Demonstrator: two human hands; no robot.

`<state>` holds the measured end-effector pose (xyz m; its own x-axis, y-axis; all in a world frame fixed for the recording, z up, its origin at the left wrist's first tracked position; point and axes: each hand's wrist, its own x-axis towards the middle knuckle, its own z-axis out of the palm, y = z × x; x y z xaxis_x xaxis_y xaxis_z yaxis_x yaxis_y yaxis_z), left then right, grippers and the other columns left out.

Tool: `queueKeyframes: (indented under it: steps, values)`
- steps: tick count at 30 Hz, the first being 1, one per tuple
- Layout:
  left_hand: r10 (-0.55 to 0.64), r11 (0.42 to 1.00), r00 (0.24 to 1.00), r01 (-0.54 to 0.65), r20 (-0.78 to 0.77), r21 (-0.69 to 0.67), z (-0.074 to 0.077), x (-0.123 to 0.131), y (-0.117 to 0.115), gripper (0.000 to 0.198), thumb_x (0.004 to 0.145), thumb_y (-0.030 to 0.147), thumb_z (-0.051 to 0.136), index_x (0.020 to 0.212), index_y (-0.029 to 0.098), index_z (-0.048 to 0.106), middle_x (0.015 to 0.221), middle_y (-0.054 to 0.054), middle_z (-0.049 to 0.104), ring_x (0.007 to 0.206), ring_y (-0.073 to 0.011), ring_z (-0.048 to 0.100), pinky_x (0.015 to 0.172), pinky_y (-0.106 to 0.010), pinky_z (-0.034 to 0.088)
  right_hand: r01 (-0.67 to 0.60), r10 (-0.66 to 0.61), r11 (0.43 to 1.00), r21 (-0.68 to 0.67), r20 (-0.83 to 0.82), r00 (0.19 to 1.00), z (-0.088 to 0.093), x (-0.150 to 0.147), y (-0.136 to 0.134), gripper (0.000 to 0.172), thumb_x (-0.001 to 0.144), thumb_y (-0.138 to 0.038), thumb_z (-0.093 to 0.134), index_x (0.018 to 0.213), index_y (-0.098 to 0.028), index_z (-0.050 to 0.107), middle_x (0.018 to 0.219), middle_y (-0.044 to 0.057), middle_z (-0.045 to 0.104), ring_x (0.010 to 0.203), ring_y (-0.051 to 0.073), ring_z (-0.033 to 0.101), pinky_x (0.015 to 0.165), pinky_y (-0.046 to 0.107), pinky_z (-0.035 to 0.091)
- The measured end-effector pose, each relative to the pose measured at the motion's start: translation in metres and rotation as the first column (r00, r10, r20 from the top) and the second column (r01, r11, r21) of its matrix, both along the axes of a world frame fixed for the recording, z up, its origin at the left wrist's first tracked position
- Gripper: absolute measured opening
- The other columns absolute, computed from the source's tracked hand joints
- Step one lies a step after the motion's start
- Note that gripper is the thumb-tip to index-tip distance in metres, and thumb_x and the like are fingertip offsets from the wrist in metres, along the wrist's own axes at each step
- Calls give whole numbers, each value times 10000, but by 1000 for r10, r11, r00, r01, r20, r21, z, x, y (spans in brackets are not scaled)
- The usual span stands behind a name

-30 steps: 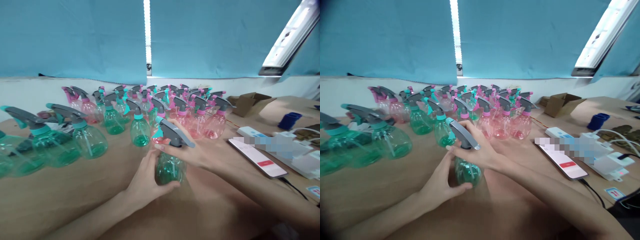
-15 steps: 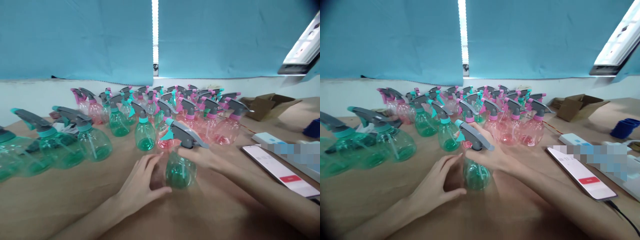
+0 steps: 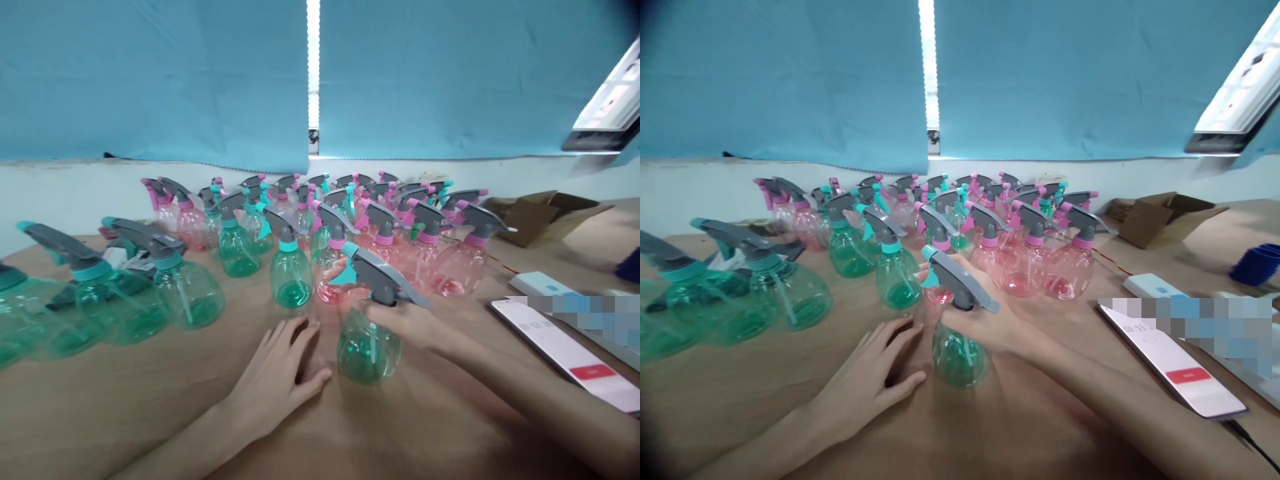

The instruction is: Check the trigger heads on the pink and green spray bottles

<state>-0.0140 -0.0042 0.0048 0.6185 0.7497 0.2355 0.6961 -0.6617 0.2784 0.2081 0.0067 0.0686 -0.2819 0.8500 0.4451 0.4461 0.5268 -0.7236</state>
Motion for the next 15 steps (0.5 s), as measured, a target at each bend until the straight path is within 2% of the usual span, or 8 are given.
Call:
queueKeyframes:
  steps: [5,9,15]
  values:
    - [3,1000,999,-2,-41,4,-3,-1,0,510,871,424,565,1314,196,458,1323,-130,474,1186,-323,446,950,-491,382,-46,46,998,-46,-2,999,2,0,0,209,689,-180,483,819,-281,612,519,-44,399,480,136,375,469,279,373]
    - [-6,1000,998,7,-57,14,-4,-2,1,494,885,424,543,1320,205,460,1327,-120,478,1199,-324,436,950,-501,381,-54,54,998,-42,4,999,2,1,0,205,703,-180,498,818,-279,635,483,-58,357,439,119,346,422,258,359]
    - [-6,999,998,9,-57,49,-2,-2,1,442,899,393,521,1302,215,487,1303,-109,515,1182,-321,457,938,-495,394,-91,91,992,-86,-4,996,-4,4,1,208,740,-182,478,803,-253,664,582,-29,471,506,120,431,466,257,419]
